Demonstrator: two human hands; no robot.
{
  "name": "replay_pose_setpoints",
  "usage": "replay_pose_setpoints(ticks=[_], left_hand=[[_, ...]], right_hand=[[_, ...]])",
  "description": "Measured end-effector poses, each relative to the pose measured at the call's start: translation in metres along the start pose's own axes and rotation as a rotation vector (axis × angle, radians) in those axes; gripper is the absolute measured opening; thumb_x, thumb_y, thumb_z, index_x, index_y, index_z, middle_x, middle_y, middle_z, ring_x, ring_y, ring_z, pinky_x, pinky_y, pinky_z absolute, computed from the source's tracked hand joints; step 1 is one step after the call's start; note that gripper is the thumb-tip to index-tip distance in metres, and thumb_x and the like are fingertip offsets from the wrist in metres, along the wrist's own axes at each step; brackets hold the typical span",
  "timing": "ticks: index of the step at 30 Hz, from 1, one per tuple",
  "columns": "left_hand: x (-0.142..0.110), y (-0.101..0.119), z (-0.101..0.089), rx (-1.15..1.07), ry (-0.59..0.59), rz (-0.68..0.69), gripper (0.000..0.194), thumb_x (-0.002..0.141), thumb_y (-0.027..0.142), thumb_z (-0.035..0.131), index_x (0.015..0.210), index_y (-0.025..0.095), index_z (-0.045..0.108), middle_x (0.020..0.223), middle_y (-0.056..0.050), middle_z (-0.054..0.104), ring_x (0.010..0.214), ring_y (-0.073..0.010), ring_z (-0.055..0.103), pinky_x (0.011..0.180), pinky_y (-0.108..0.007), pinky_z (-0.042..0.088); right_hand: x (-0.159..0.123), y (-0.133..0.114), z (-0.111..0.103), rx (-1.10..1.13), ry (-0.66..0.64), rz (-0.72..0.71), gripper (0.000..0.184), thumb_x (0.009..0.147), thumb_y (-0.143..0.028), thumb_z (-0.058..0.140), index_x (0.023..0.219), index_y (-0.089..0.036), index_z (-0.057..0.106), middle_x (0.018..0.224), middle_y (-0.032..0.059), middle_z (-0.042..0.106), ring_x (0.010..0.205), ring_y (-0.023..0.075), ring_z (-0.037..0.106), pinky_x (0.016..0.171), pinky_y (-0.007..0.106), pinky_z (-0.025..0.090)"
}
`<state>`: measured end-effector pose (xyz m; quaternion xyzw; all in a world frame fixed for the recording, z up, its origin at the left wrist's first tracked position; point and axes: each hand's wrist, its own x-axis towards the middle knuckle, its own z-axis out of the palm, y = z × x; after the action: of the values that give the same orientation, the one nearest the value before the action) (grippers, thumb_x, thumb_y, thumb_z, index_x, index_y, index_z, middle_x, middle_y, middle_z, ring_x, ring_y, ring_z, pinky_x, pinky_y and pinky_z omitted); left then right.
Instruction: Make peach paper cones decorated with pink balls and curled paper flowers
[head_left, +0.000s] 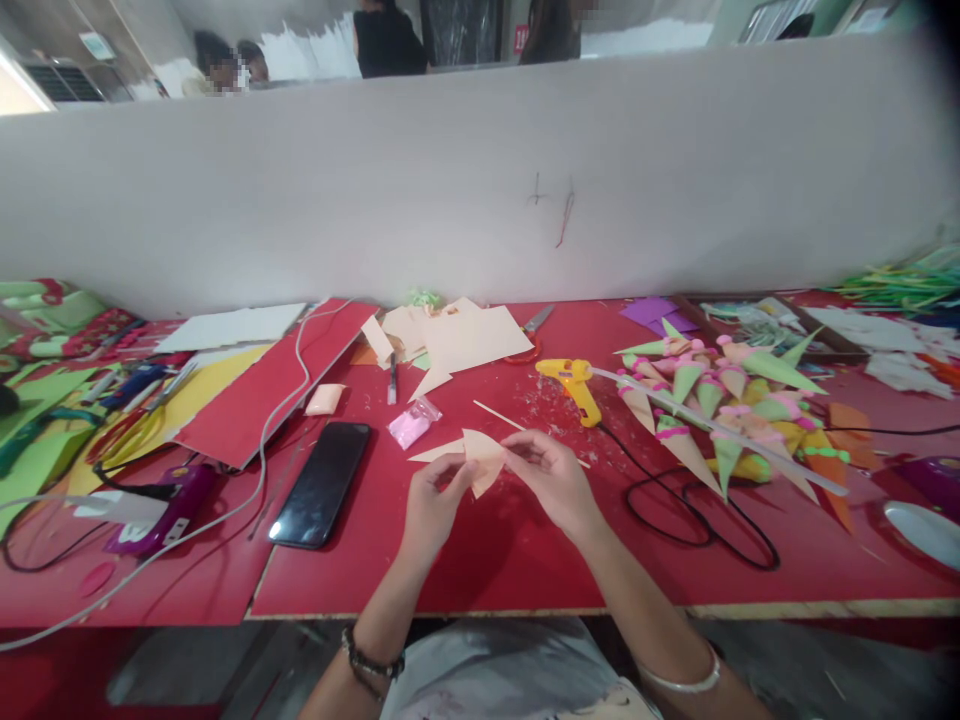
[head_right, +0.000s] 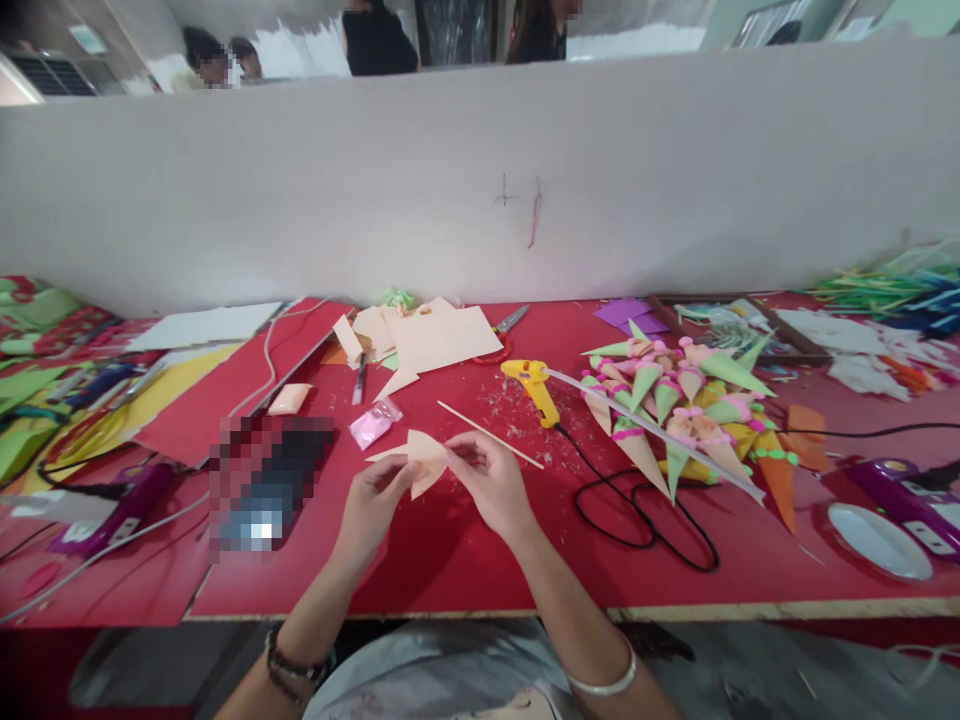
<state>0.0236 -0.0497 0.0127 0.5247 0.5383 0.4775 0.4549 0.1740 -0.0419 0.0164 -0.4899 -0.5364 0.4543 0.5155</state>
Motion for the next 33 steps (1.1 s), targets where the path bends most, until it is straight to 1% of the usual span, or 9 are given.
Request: replay_pose_setpoints(ticks=[6,10,15,18,20,23,27,30,33], left_hand=[[-0.001,-0.002,-0.003,-0.057,-0.103,-0.024,0.024,0.075,0.033,0.054,0.081,0.014,0.066,0.081,-0.003,0.067,0.083,-0.0186,0.058,0.078,-0.027,0.043],[-0.002,-0.001,-0.003,-0.112,-0.130,-0.008,0.029,0.077,0.037,0.049,0.085,0.014,0.066,0.085,-0.005,0.067,0.087,-0.0196,0.058,0.083,-0.028,0.041],[-0.002,0.001,-0.002,-0.124,-0.126,-0.016,0.030,0.077,0.039,0.048,0.078,0.015,0.067,0.078,-0.004,0.067,0.078,-0.0185,0.058,0.080,-0.029,0.043],[-0.001,-0.001,-0.002,-0.123,-0.038,-0.006,0.029,0.078,0.039,0.048,0.072,0.016,0.064,0.065,-0.001,0.062,0.066,-0.0144,0.055,0.070,-0.025,0.043],[0.001,-0.002,-0.004,-0.122,0.011,0.006,0.026,0.078,0.037,0.048,0.072,0.016,0.061,0.062,0.001,0.058,0.060,-0.0117,0.052,0.064,-0.022,0.042],[0.003,-0.002,-0.008,-0.083,0.026,0.029,0.021,0.078,0.034,0.051,0.071,0.016,0.060,0.064,0.001,0.058,0.061,-0.0102,0.050,0.065,-0.021,0.040],[0.004,-0.001,-0.011,0.003,0.048,0.024,0.021,0.076,0.033,0.052,0.066,0.015,0.060,0.062,0.001,0.057,0.064,-0.0115,0.051,0.064,-0.021,0.039],[0.004,-0.001,-0.009,0.020,0.019,0.021,0.022,0.077,0.033,0.050,0.071,0.015,0.062,0.066,-0.001,0.060,0.066,-0.0127,0.053,0.064,-0.022,0.039],[0.003,-0.001,-0.004,0.014,-0.060,0.018,0.019,0.074,0.032,0.054,0.076,0.015,0.062,0.070,0.000,0.060,0.064,-0.0122,0.053,0.060,-0.021,0.039]], right_hand=[[-0.002,-0.005,0.002,0.021,-0.030,-0.067,0.015,0.075,-0.028,0.056,0.087,-0.020,0.061,0.089,0.0036,0.064,0.086,0.0170,0.059,0.075,0.028,0.048],[-0.004,-0.006,0.002,-0.020,-0.031,-0.106,0.015,0.077,-0.028,0.054,0.087,-0.021,0.063,0.090,0.0039,0.065,0.087,0.0177,0.060,0.076,0.029,0.048],[-0.005,-0.006,0.002,-0.060,0.015,-0.145,0.013,0.077,-0.029,0.054,0.083,-0.021,0.063,0.086,0.0041,0.065,0.084,0.0188,0.060,0.074,0.031,0.049],[-0.005,-0.004,0.001,-0.081,0.026,-0.155,0.013,0.077,-0.028,0.054,0.082,-0.021,0.063,0.084,0.0041,0.065,0.082,0.0185,0.060,0.074,0.031,0.049],[-0.005,-0.003,0.000,-0.085,0.047,-0.152,0.012,0.077,-0.028,0.054,0.082,-0.021,0.062,0.084,0.0039,0.065,0.082,0.0183,0.060,0.073,0.031,0.049],[-0.004,-0.002,-0.001,-0.071,0.071,-0.137,0.011,0.076,-0.027,0.054,0.081,-0.021,0.062,0.083,0.0035,0.064,0.082,0.0178,0.060,0.073,0.030,0.048],[-0.003,-0.002,-0.002,-0.026,0.080,-0.110,0.010,0.075,-0.027,0.055,0.080,-0.021,0.062,0.083,0.0035,0.064,0.082,0.0179,0.060,0.074,0.030,0.048],[-0.003,-0.004,0.001,-0.014,0.072,-0.104,0.010,0.075,-0.027,0.055,0.080,-0.021,0.062,0.082,0.0035,0.064,0.081,0.0180,0.059,0.074,0.031,0.047],[-0.005,-0.005,0.002,-0.020,0.062,-0.108,0.010,0.075,-0.026,0.055,0.080,-0.021,0.061,0.081,0.0032,0.064,0.081,0.0179,0.059,0.074,0.031,0.047]])
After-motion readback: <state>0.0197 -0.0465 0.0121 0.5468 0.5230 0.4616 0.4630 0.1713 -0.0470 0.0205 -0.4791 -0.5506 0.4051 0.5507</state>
